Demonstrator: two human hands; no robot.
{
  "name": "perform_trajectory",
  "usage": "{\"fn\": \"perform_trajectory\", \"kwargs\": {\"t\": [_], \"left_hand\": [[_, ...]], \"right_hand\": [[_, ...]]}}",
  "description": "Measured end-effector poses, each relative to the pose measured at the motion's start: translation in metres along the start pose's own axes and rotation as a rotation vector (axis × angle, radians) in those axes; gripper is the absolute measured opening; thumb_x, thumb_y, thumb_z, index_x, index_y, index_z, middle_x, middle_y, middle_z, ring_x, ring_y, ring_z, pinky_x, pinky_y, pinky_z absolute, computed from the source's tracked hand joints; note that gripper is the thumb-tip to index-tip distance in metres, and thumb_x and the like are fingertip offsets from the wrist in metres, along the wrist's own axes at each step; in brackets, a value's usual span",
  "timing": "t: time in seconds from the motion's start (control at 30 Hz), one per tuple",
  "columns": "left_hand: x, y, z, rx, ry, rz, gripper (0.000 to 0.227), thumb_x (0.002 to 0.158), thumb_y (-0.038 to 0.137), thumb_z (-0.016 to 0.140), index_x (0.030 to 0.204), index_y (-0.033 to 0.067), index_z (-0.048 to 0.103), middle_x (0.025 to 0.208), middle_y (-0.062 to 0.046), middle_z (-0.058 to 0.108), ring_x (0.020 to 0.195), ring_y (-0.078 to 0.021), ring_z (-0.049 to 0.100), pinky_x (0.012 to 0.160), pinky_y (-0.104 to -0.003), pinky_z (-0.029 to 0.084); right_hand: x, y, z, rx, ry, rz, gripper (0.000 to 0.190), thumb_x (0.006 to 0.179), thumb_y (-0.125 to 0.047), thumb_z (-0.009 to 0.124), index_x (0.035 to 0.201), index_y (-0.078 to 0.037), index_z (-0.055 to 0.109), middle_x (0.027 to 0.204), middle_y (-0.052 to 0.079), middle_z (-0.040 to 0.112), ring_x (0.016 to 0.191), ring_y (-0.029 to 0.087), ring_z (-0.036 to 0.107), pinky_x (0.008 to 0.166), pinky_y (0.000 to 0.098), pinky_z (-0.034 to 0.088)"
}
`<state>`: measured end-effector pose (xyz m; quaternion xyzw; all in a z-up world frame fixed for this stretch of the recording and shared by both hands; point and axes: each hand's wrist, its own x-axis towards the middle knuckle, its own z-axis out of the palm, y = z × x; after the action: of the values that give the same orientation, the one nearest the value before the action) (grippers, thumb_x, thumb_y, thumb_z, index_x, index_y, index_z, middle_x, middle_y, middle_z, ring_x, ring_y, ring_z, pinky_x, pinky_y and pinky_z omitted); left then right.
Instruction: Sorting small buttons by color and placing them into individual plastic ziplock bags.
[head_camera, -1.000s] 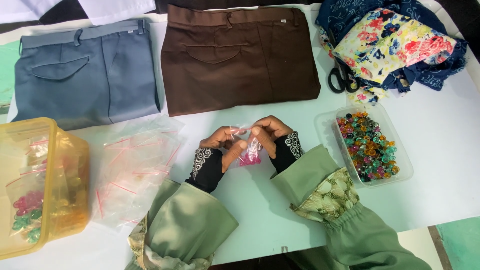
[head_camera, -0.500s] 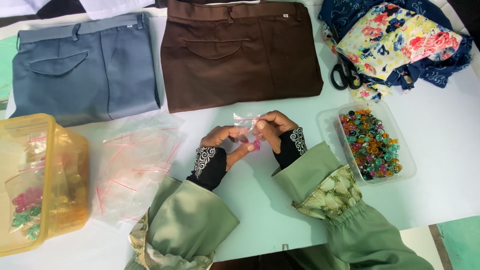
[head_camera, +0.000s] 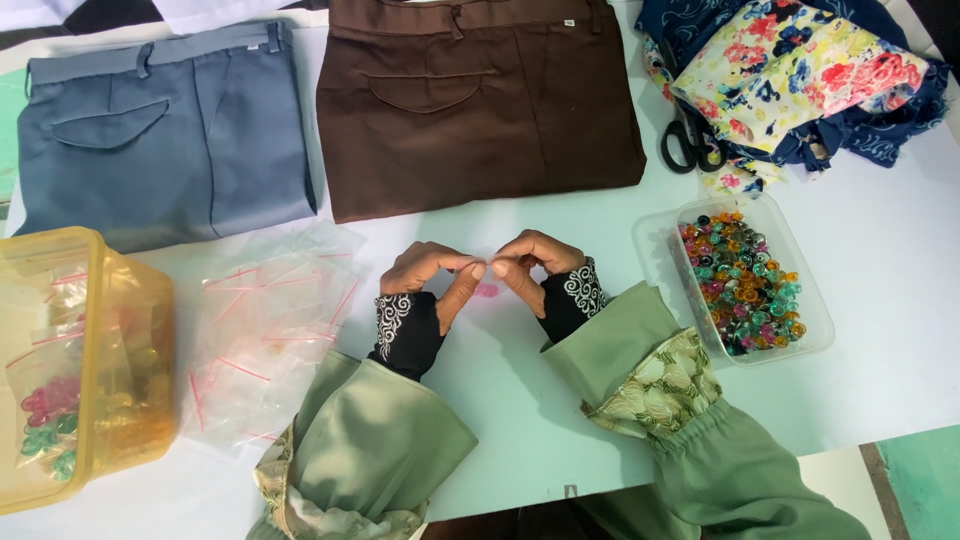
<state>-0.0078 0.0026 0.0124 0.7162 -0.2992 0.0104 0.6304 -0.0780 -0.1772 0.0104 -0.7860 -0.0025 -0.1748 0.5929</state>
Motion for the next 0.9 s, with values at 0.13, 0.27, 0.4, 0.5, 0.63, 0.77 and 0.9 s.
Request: {"fn": "perform_trajectory", "kwargs": {"t": [0.13, 0.27, 0.4, 0.5, 0.63, 0.77, 0.9], "left_hand": [[0.0, -0.001, 0.0, -0.021, 0.009, 0.042, 0.008, 0.09, 0.015, 0.082, 0.092, 0.0084, 0.078, 0.079, -0.007, 0.073, 0.078, -0.0201, 0.068, 0.086, -0.035, 0.055], [-0.001, -0.002, 0.002, -0.027, 0.023, 0.024, 0.009, 0.088, 0.017, 0.084, 0.09, 0.0105, 0.078, 0.08, -0.005, 0.073, 0.08, -0.0182, 0.07, 0.086, -0.034, 0.056], [-0.001, -0.003, 0.0, -0.019, 0.024, 0.026, 0.008, 0.088, 0.018, 0.083, 0.09, 0.0115, 0.079, 0.081, -0.003, 0.073, 0.08, -0.0166, 0.069, 0.087, -0.033, 0.056], [0.0, 0.007, -0.002, -0.02, 0.051, -0.032, 0.014, 0.09, 0.022, 0.083, 0.093, 0.0093, 0.078, 0.081, -0.008, 0.073, 0.078, -0.0185, 0.07, 0.091, -0.035, 0.055], [-0.001, 0.006, -0.004, -0.032, 0.048, -0.108, 0.017, 0.096, 0.024, 0.076, 0.098, 0.007, 0.078, 0.083, -0.006, 0.074, 0.088, -0.0069, 0.061, 0.095, -0.033, 0.053], [-0.001, -0.023, -0.002, 0.014, -0.116, -0.157, 0.021, 0.094, 0.029, 0.078, 0.108, 0.0138, 0.076, 0.089, -0.002, 0.076, 0.091, -0.0165, 0.073, 0.098, -0.036, 0.053], [-0.003, -0.024, 0.003, 0.05, -0.187, -0.142, 0.034, 0.079, 0.038, 0.09, 0.097, 0.0126, 0.076, 0.081, -0.003, 0.074, 0.087, -0.0177, 0.073, 0.094, -0.034, 0.053]], "right_hand": [[-0.002, 0.005, 0.002, -0.037, 0.02, -0.046, 0.009, 0.098, -0.018, 0.073, 0.096, -0.01, 0.073, 0.076, 0.005, 0.064, 0.069, 0.013, 0.054, 0.074, 0.0286, 0.049], [0.001, 0.012, 0.001, -0.034, 0.015, -0.092, 0.008, 0.099, -0.017, 0.071, 0.096, -0.01, 0.074, 0.077, 0.004, 0.064, 0.069, 0.013, 0.056, 0.074, 0.0274, 0.05], [-0.001, 0.01, -0.001, -0.014, 0.03, -0.062, 0.01, 0.097, -0.019, 0.074, 0.094, -0.009, 0.073, 0.075, 0.003, 0.062, 0.068, 0.012, 0.054, 0.074, 0.0286, 0.049], [0.0, 0.016, -0.003, -0.017, 0.003, -0.01, 0.011, 0.096, -0.021, 0.076, 0.095, -0.011, 0.072, 0.075, 0.0, 0.064, 0.072, 0.008, 0.052, 0.074, 0.0227, 0.044], [0.001, 0.009, -0.001, -0.001, -0.002, 0.006, 0.01, 0.095, -0.015, 0.077, 0.096, -0.007, 0.071, 0.075, 0.005, 0.066, 0.072, 0.011, 0.053, 0.076, 0.0273, 0.047], [-0.001, 0.007, -0.004, 0.108, 0.095, 0.062, 0.013, 0.097, -0.014, 0.075, 0.101, -0.003, 0.069, 0.078, 0.009, 0.069, 0.074, 0.014, 0.06, 0.079, 0.0298, 0.052], [0.003, 0.004, -0.01, 0.169, 0.101, 0.12, 0.013, 0.101, -0.015, 0.07, 0.103, -0.002, 0.068, 0.078, 0.011, 0.068, 0.072, 0.013, 0.059, 0.076, 0.0286, 0.053]]}}
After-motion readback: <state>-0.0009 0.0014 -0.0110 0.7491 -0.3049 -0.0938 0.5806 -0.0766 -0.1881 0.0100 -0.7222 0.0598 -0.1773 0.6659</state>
